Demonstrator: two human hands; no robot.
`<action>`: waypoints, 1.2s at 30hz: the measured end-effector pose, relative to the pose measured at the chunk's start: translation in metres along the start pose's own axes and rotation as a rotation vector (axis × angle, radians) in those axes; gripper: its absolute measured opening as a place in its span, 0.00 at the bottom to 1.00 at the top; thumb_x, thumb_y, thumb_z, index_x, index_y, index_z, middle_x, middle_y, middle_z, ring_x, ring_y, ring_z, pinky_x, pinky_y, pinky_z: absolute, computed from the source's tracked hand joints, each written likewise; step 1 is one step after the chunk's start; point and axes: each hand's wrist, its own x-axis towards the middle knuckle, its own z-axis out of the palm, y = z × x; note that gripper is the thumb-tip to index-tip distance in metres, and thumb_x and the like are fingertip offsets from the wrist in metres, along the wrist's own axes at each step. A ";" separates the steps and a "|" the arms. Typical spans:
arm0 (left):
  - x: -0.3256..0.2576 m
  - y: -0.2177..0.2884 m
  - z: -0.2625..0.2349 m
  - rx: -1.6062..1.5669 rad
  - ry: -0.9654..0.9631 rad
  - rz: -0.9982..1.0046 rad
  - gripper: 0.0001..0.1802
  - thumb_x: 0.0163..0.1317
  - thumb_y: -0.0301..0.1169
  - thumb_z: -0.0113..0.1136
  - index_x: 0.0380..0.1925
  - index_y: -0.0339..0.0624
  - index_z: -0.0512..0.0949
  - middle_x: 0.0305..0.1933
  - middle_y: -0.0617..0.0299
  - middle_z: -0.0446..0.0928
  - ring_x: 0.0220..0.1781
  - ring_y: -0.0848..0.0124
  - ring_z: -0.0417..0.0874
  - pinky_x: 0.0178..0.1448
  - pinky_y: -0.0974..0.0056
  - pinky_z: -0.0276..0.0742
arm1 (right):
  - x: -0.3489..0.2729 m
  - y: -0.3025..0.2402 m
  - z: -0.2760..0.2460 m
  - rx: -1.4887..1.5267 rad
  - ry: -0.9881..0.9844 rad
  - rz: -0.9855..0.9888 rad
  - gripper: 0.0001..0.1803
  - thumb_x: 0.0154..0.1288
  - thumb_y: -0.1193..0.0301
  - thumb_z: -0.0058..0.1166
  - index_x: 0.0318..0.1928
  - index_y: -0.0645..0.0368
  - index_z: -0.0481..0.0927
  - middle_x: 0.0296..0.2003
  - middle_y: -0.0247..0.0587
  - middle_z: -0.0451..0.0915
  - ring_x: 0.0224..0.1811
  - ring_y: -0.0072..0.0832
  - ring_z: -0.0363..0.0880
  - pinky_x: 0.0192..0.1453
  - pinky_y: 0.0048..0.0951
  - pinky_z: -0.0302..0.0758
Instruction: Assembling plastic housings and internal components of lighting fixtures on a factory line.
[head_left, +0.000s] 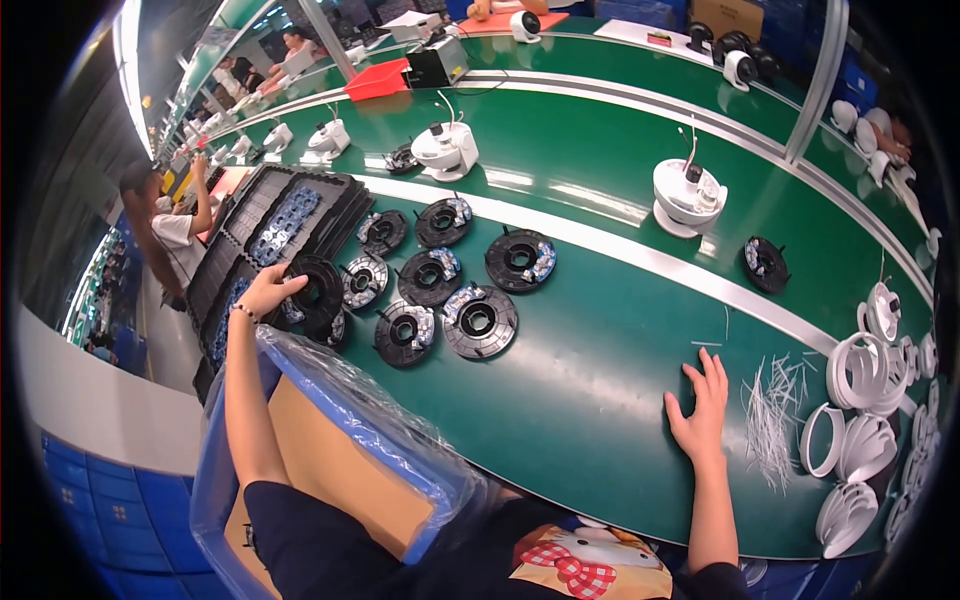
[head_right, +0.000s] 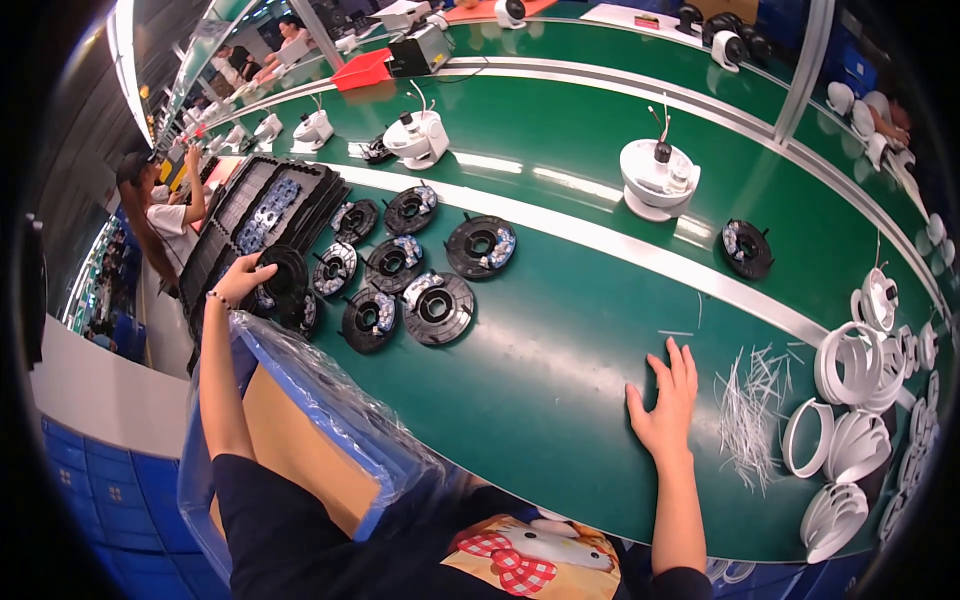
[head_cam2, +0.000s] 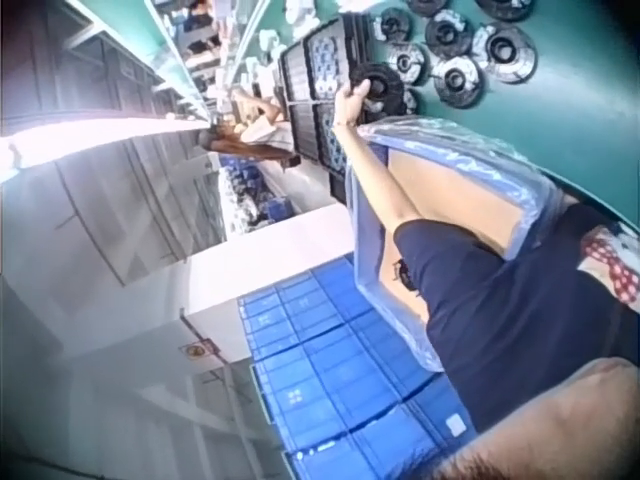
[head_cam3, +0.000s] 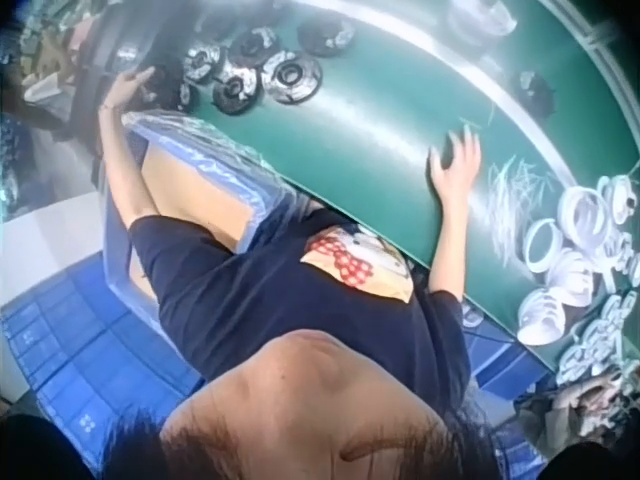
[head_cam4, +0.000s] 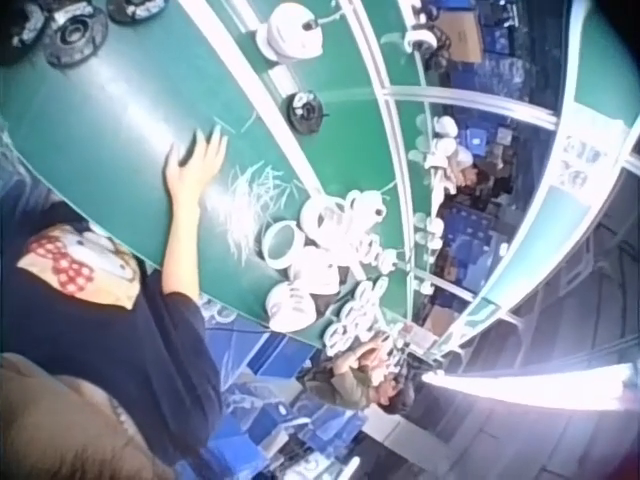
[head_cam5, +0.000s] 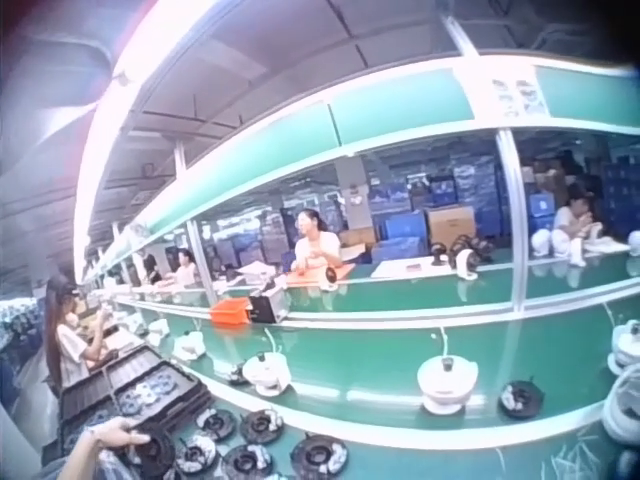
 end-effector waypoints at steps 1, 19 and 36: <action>-0.002 0.016 0.008 0.047 -0.044 0.034 0.13 0.54 0.34 0.58 0.33 0.33 0.75 0.29 0.68 0.75 0.31 0.81 0.71 0.37 0.73 0.69 | 0.000 0.002 0.000 -0.008 -0.001 0.013 0.21 0.44 0.73 0.57 0.43 0.59 0.71 0.58 0.46 0.61 0.62 0.46 0.54 0.62 0.41 0.54; -0.019 0.080 0.106 0.462 -0.565 0.052 0.12 0.47 0.34 0.64 0.27 0.38 0.76 0.23 0.66 0.74 0.26 0.79 0.70 0.32 0.69 0.69 | 0.001 0.019 0.002 0.122 0.126 -0.079 0.22 0.43 0.69 0.59 0.42 0.58 0.72 0.57 0.49 0.61 0.60 0.49 0.55 0.61 0.43 0.55; -0.044 0.104 0.196 0.417 -0.091 0.473 0.12 0.44 0.29 0.62 0.29 0.36 0.74 0.31 0.53 0.76 0.34 0.58 0.77 0.37 0.63 0.72 | 0.125 0.184 -0.052 -0.601 0.206 0.209 0.08 0.48 0.72 0.53 0.31 0.58 0.72 0.28 0.45 0.76 0.34 0.41 0.75 0.37 0.40 0.71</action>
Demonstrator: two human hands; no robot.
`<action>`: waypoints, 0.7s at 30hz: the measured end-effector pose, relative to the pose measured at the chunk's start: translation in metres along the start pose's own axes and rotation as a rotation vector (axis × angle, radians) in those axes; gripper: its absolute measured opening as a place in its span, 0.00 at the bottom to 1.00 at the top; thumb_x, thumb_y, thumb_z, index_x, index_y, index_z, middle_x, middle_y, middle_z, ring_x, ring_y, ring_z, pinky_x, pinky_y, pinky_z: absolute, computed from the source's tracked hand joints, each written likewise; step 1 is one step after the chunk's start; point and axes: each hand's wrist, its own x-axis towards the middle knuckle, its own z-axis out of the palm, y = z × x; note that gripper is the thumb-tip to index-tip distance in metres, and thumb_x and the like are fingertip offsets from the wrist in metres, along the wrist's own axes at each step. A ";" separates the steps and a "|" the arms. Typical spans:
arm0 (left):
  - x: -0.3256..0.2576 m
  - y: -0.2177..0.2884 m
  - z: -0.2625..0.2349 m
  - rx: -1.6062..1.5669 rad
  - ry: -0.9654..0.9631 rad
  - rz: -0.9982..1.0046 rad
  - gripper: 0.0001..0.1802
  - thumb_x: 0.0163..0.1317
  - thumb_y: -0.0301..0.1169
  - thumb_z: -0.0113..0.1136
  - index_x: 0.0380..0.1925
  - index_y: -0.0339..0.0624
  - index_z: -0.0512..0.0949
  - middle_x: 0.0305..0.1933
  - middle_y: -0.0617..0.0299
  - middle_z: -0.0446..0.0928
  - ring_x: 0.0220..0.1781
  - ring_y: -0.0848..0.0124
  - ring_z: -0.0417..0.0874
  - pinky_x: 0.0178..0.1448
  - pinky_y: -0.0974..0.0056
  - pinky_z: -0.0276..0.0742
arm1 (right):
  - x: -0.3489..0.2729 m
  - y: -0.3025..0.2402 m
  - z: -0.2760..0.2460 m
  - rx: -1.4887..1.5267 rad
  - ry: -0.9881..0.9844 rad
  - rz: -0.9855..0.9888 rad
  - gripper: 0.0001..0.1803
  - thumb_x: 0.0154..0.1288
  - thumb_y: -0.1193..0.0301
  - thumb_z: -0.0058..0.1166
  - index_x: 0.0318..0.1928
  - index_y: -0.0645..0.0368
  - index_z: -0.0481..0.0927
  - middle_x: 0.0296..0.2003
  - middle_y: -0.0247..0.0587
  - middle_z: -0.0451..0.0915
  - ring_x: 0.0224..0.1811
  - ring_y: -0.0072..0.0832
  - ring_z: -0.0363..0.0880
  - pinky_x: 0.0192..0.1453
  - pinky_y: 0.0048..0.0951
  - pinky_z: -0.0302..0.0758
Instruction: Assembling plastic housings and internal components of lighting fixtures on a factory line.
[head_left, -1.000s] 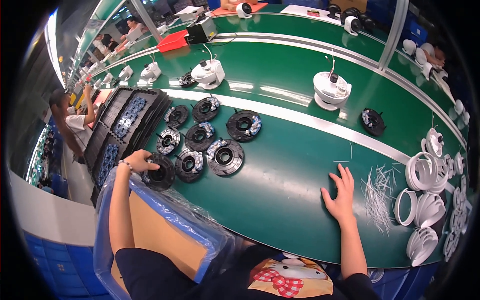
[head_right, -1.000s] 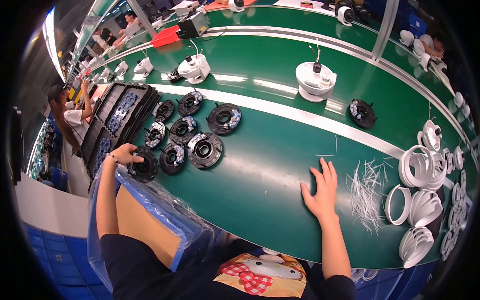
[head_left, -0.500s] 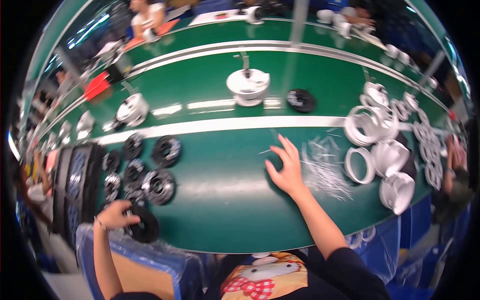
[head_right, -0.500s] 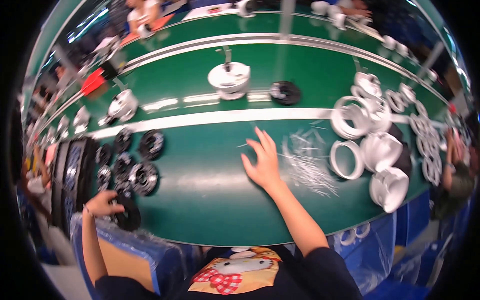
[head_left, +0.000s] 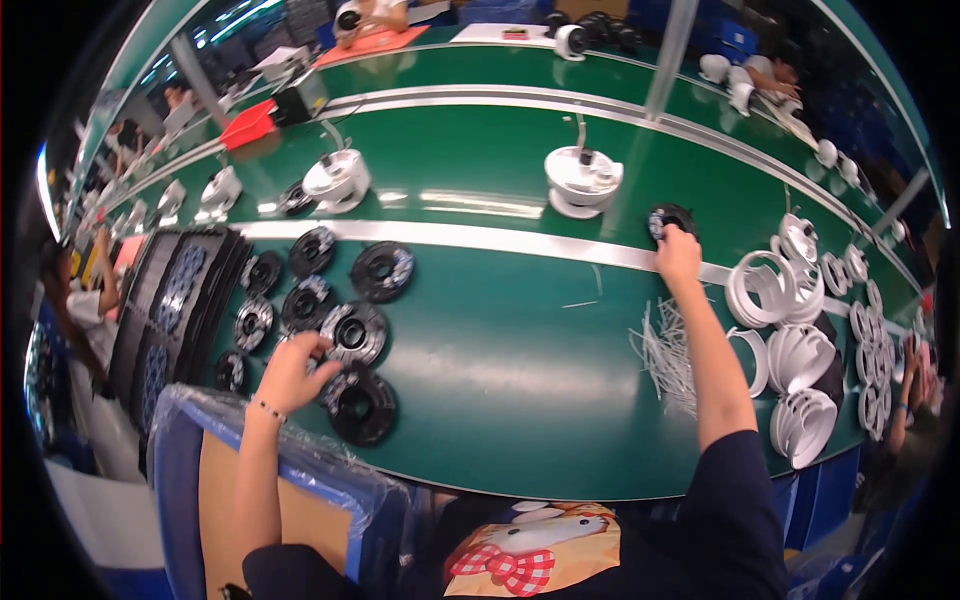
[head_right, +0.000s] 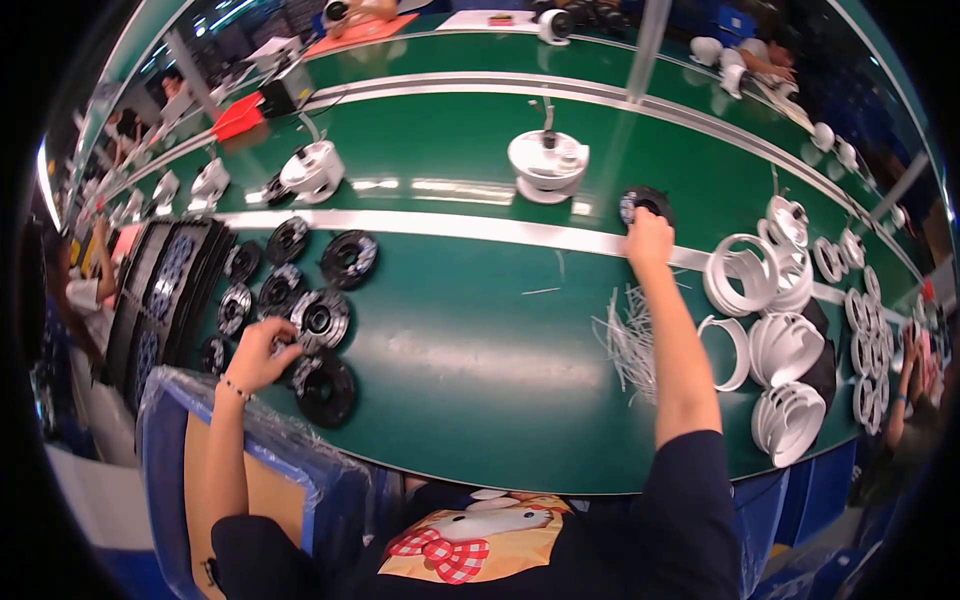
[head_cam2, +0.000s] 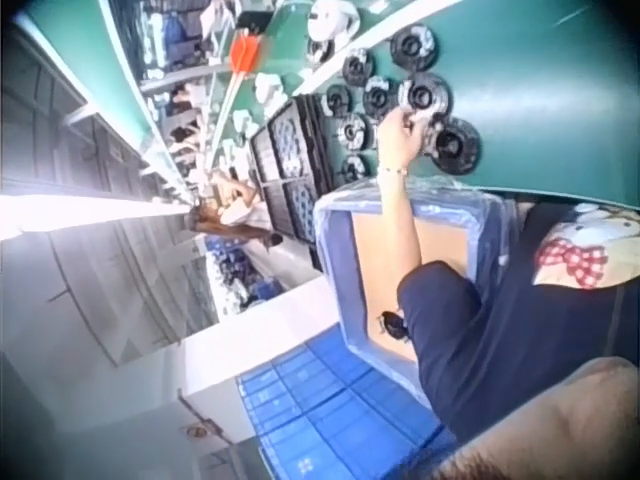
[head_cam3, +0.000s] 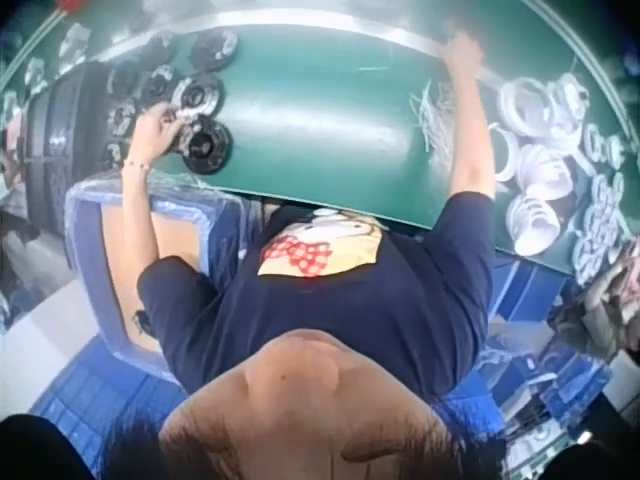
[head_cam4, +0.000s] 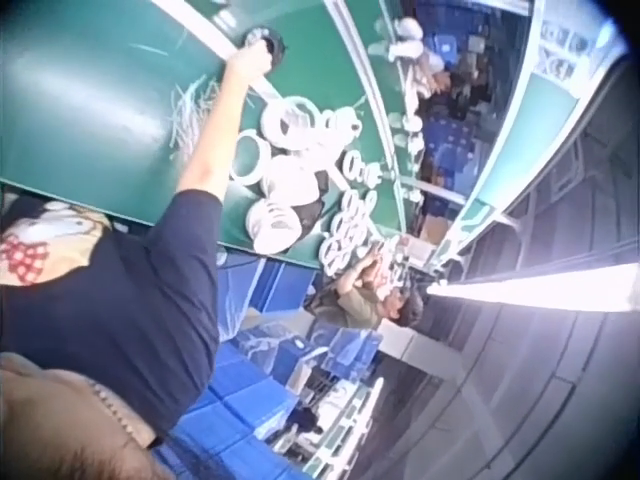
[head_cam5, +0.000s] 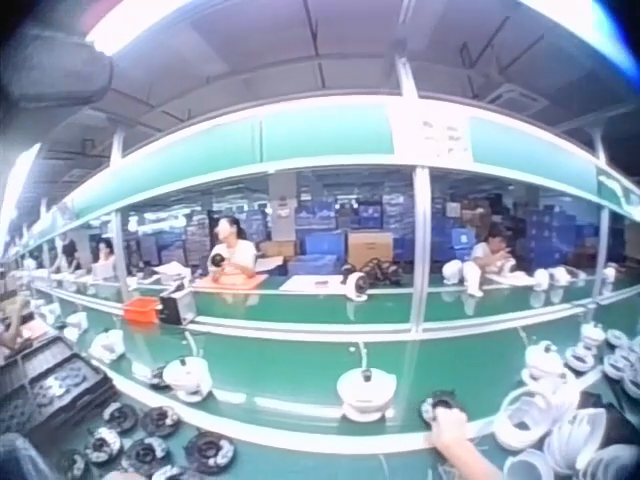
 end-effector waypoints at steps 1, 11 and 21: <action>-0.001 0.003 -0.005 -0.032 0.072 0.026 0.11 0.45 0.29 0.61 0.29 0.36 0.74 0.30 0.53 0.76 0.34 0.58 0.77 0.36 0.63 0.72 | -0.001 -0.004 -0.009 0.111 0.050 -0.012 0.10 0.47 0.72 0.55 0.31 0.58 0.72 0.28 0.47 0.75 0.32 0.44 0.74 0.37 0.41 0.71; -0.057 -0.004 -0.047 -0.113 0.298 0.004 0.26 0.49 0.28 0.59 0.49 0.42 0.65 0.40 0.57 0.75 0.40 0.66 0.77 0.40 0.65 0.72 | -0.034 -0.148 -0.080 0.465 0.003 -0.475 0.07 0.43 0.78 0.55 0.27 0.60 0.72 0.22 0.48 0.71 0.27 0.45 0.71 0.33 0.41 0.67; -0.374 -0.021 -0.122 0.335 0.448 -0.956 0.16 0.52 0.35 0.58 0.37 0.36 0.72 0.31 0.57 0.76 0.34 0.70 0.77 0.40 0.67 0.73 | -0.121 -0.271 -0.072 0.464 -0.240 -1.043 0.15 0.43 0.81 0.52 0.37 0.65 0.71 0.36 0.51 0.75 0.42 0.46 0.72 0.48 0.40 0.67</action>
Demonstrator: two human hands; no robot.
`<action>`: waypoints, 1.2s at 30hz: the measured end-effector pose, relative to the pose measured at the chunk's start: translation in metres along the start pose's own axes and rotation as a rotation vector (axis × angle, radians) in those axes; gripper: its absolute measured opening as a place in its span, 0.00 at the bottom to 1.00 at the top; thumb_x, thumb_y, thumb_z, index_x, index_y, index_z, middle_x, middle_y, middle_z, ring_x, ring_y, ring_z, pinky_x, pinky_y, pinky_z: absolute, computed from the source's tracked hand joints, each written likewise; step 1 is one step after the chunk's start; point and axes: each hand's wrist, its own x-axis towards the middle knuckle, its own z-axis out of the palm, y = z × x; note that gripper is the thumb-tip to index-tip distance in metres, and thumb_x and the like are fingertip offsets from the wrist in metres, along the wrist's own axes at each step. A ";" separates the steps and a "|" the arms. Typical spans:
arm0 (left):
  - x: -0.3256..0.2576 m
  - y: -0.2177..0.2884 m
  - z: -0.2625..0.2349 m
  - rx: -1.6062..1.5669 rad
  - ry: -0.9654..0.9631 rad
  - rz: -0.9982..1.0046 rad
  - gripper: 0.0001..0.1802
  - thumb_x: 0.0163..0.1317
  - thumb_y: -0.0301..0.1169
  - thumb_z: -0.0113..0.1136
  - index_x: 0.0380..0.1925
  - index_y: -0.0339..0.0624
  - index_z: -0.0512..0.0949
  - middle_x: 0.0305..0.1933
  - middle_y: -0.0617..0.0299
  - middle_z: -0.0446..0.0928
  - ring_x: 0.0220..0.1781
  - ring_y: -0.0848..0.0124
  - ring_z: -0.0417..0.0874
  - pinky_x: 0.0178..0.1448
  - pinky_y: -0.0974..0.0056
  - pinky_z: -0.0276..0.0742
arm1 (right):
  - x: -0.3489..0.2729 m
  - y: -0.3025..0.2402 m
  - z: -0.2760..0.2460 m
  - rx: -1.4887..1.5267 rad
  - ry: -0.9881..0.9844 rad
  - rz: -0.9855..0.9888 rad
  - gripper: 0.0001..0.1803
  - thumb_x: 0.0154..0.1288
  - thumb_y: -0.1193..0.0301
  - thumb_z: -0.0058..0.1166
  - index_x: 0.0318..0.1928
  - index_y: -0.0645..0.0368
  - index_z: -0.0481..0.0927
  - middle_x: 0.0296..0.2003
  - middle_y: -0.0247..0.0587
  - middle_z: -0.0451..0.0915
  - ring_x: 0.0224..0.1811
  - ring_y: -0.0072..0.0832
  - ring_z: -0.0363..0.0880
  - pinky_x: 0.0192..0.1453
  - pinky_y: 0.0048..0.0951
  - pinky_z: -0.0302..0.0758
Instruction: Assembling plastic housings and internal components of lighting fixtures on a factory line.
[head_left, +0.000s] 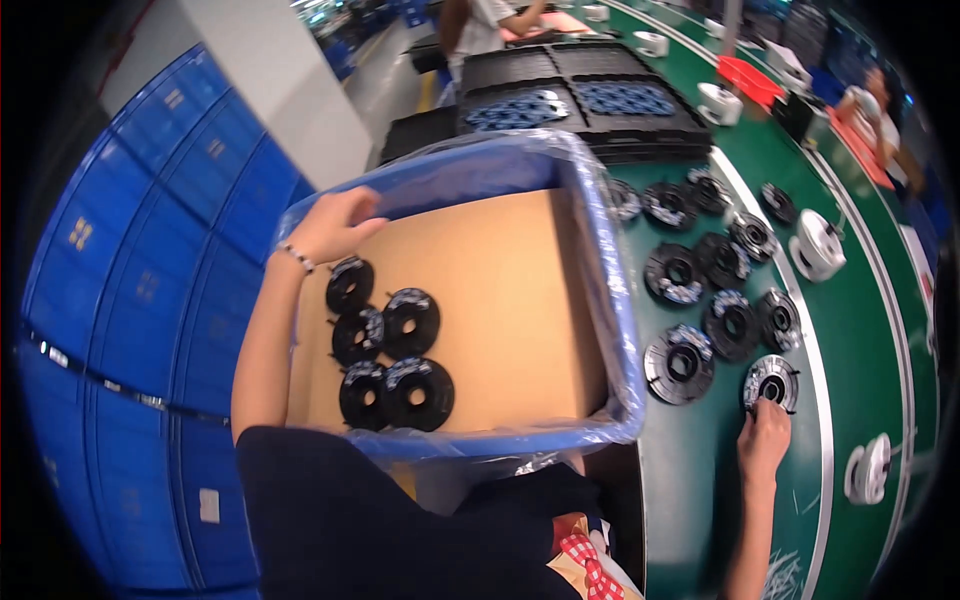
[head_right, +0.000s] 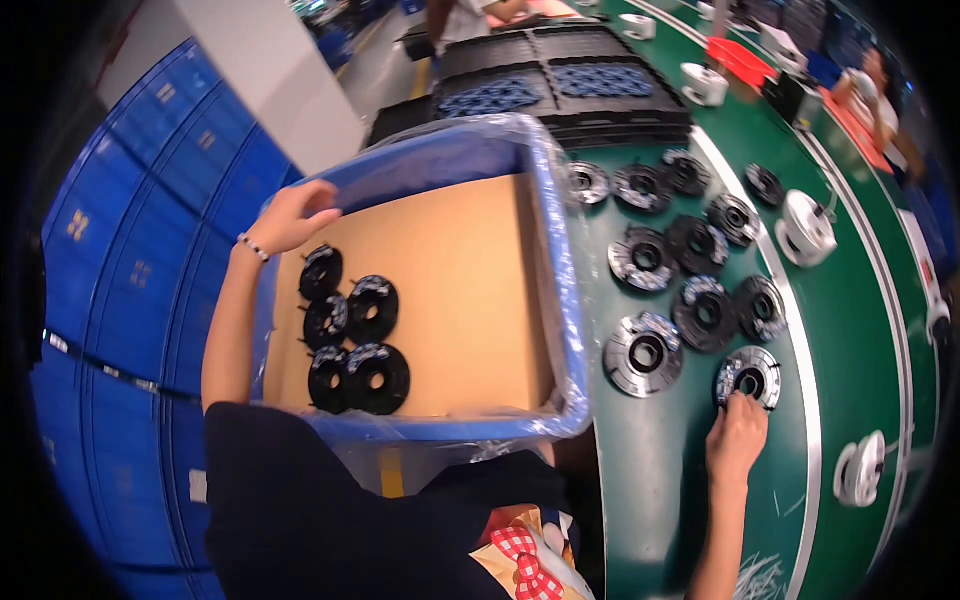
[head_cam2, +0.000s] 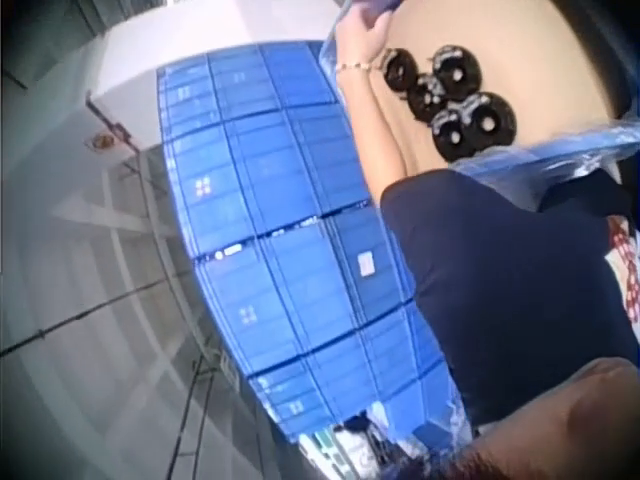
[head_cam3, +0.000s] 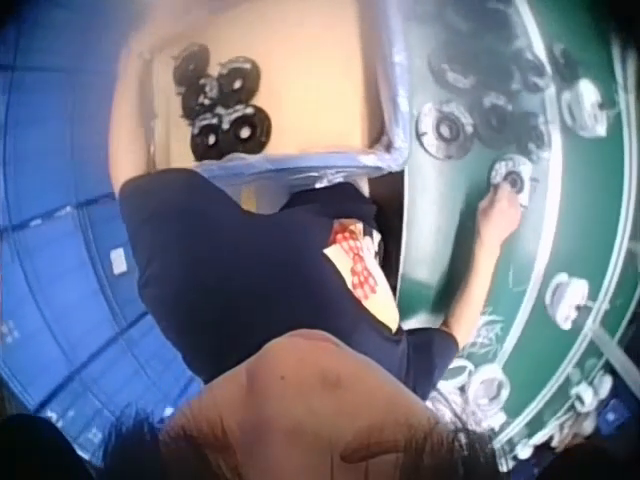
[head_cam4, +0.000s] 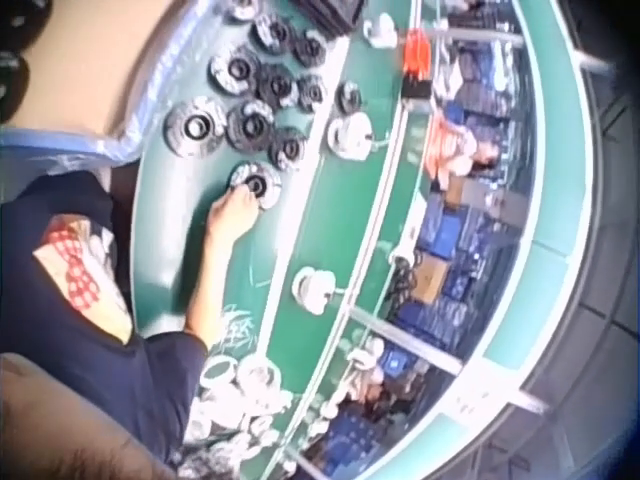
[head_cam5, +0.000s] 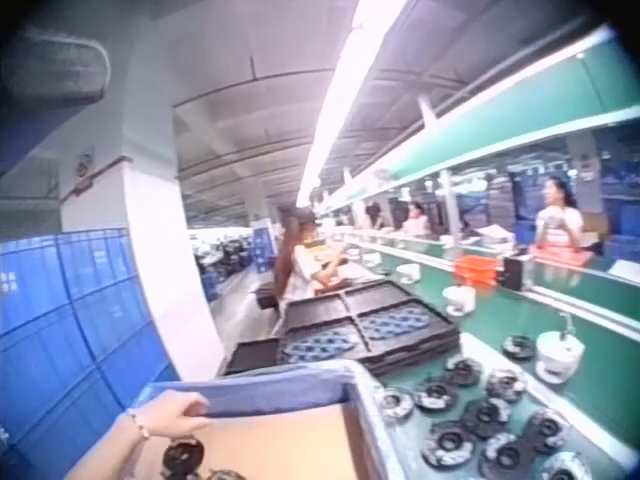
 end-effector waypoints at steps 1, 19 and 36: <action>-0.022 -0.033 -0.005 0.002 -0.018 -0.183 0.16 0.52 0.35 0.58 0.36 0.35 0.72 0.29 0.58 0.76 0.33 0.72 0.77 0.39 0.67 0.73 | 0.011 -0.019 -0.009 -0.007 0.086 -0.040 0.20 0.42 0.81 0.53 0.41 0.65 0.70 0.42 0.52 0.72 0.47 0.47 0.69 0.52 0.40 0.64; -0.116 -0.123 0.141 -0.908 0.248 -0.882 0.20 0.54 0.44 0.53 0.21 0.35 0.72 0.22 0.58 0.74 0.26 0.72 0.74 0.30 0.66 0.68 | 0.127 -0.404 0.021 0.918 -0.976 -0.070 0.39 0.52 0.45 0.51 0.46 0.72 0.64 0.29 0.50 0.76 0.15 0.30 0.75 0.15 0.25 0.72; -0.089 -0.207 0.100 -0.763 0.417 -0.499 0.16 0.63 0.36 0.38 0.39 0.36 0.71 0.38 0.59 0.73 0.40 0.72 0.72 0.46 0.66 0.67 | 0.161 -0.333 -0.040 1.422 -0.556 -0.206 0.14 0.52 0.72 0.52 0.38 0.68 0.72 0.19 0.46 0.76 0.13 0.27 0.75 0.16 0.25 0.73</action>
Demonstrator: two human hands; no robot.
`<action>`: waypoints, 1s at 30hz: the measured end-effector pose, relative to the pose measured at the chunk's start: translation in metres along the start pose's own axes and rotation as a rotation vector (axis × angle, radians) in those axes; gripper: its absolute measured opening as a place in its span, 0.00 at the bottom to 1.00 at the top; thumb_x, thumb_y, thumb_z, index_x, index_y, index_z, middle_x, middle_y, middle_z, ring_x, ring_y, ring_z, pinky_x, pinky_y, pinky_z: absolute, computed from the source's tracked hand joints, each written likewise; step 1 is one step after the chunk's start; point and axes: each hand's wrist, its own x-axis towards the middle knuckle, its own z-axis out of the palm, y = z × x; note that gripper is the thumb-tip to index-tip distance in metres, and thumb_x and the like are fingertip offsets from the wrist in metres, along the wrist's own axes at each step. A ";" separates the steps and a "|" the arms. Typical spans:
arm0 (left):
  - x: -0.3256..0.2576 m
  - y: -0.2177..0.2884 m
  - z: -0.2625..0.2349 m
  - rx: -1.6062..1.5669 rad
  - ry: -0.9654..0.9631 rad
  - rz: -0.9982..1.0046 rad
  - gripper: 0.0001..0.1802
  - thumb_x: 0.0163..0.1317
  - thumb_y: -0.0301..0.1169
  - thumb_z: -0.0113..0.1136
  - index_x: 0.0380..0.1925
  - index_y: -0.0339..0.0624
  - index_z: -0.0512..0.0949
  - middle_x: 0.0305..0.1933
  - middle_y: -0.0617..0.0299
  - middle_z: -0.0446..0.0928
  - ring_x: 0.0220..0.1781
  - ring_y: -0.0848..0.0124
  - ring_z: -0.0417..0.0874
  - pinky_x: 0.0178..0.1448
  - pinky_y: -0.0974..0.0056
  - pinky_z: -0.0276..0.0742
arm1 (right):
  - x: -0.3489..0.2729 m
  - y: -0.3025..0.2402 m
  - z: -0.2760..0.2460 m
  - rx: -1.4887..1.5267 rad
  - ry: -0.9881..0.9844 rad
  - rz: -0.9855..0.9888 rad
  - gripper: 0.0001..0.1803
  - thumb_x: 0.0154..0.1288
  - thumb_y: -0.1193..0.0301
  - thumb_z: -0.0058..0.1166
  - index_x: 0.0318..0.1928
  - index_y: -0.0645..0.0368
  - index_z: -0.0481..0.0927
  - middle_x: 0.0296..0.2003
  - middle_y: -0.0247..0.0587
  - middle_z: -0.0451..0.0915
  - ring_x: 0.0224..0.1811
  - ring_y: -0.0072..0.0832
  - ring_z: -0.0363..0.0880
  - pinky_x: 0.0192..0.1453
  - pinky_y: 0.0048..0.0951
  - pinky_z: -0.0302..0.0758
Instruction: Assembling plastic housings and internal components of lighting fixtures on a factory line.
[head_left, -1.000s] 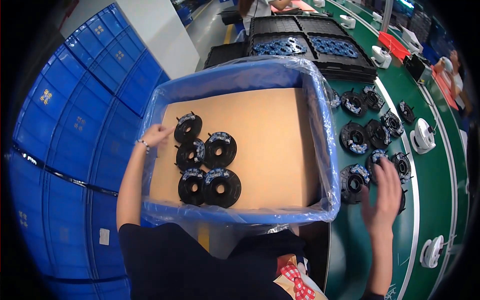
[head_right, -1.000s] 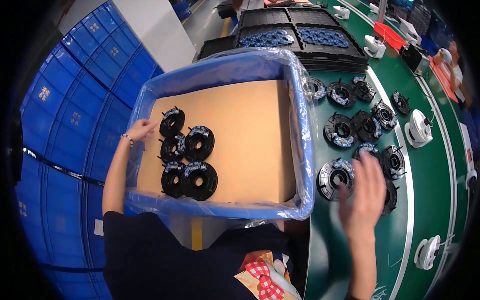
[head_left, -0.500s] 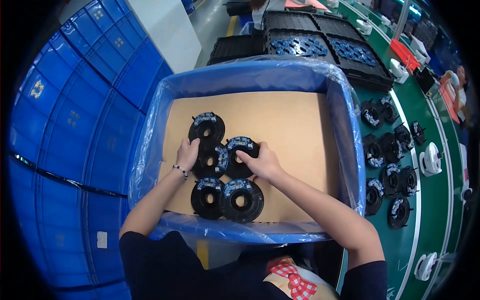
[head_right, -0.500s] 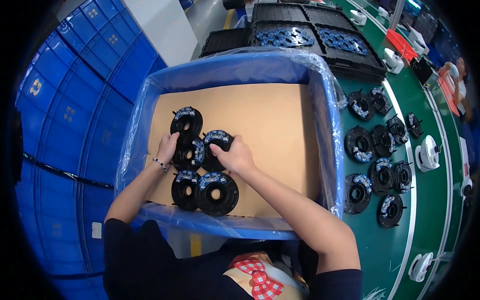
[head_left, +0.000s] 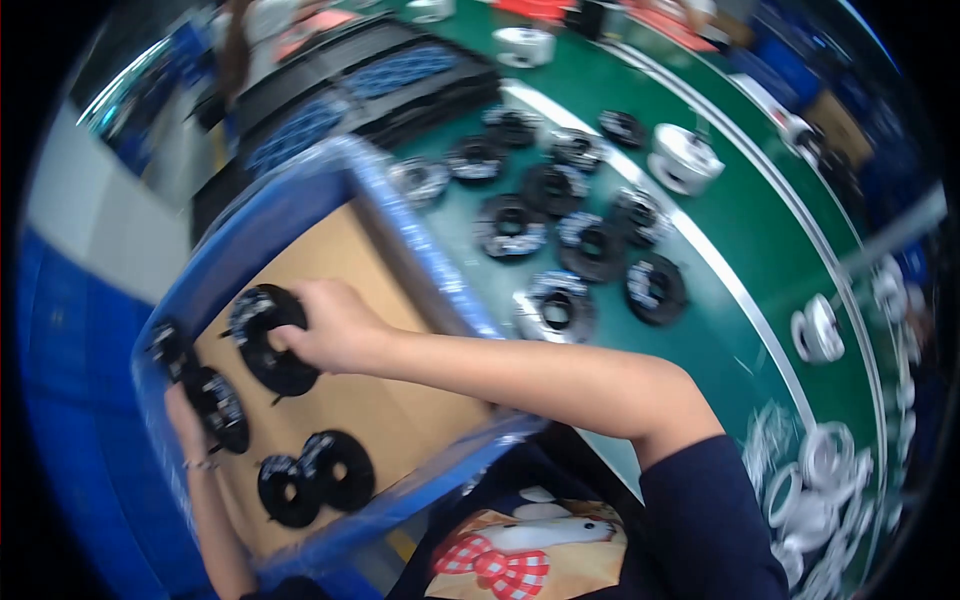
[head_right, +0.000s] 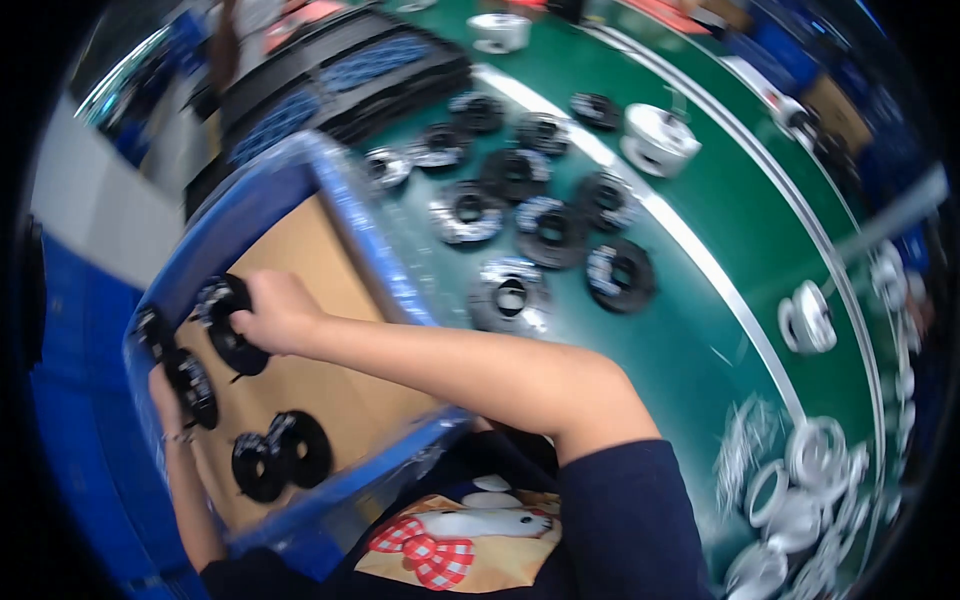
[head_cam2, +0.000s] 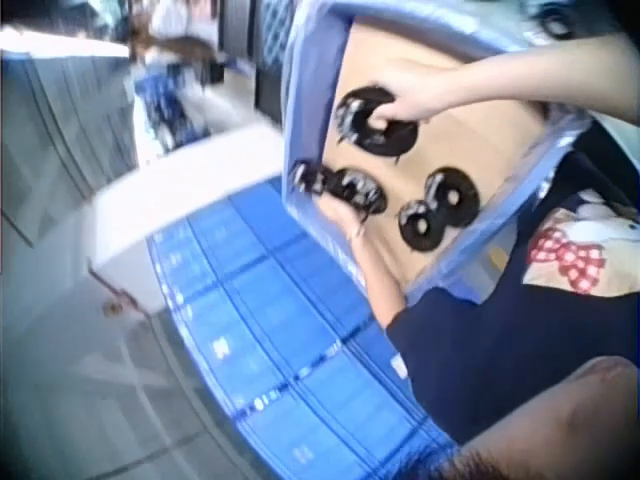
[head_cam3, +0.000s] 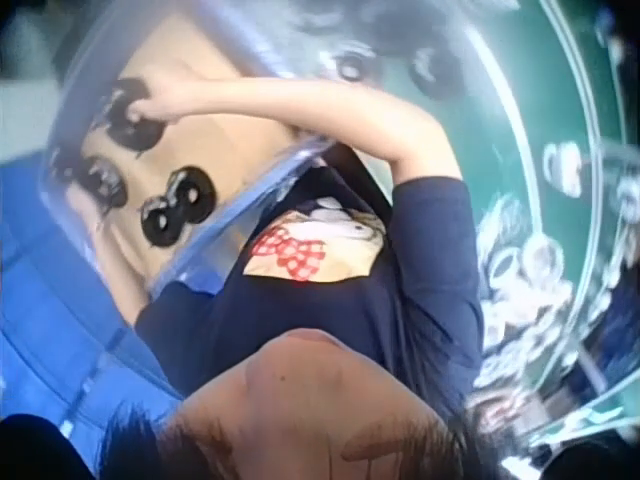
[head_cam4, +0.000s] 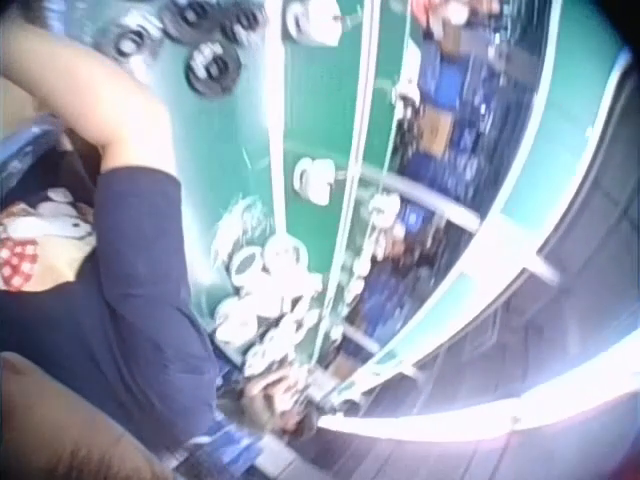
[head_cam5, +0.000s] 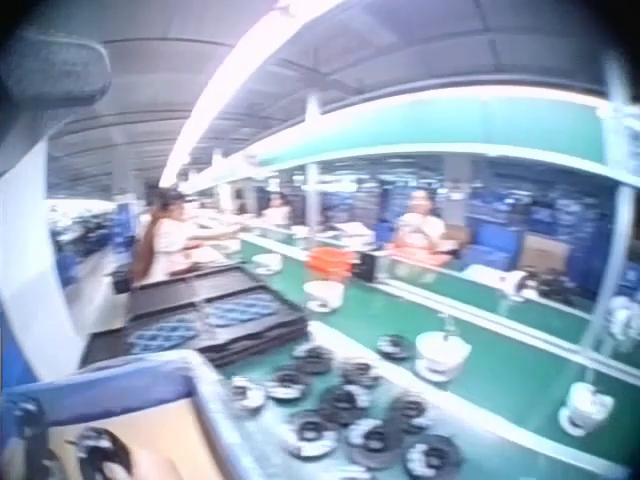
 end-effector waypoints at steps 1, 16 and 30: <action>0.002 0.029 0.027 -0.122 0.017 0.043 0.16 0.63 0.39 0.39 0.38 0.39 0.71 0.33 0.64 0.74 0.33 0.76 0.74 0.39 0.69 0.71 | -0.013 -0.011 -0.026 0.021 0.040 0.026 0.13 0.52 0.71 0.52 0.36 0.68 0.72 0.19 0.46 0.76 0.13 0.27 0.75 0.17 0.25 0.73; -0.231 0.343 0.390 0.147 -1.324 0.949 0.15 0.58 0.32 0.44 0.40 0.34 0.59 0.23 0.37 0.71 0.29 0.41 0.73 0.33 0.47 0.68 | -0.364 0.087 -0.311 -0.045 1.237 0.519 0.24 0.55 0.68 0.55 0.49 0.68 0.66 0.23 0.41 0.78 0.14 0.22 0.73 0.11 0.20 0.70; -0.296 0.314 0.456 0.257 -1.414 1.469 0.13 0.54 0.34 0.49 0.32 0.36 0.63 0.23 0.50 0.72 0.26 0.52 0.75 0.29 0.53 0.70 | -0.322 0.159 -0.334 -0.639 1.398 0.579 0.34 0.51 0.60 0.52 0.53 0.71 0.60 0.25 0.56 0.77 0.29 0.42 0.79 0.37 0.35 0.74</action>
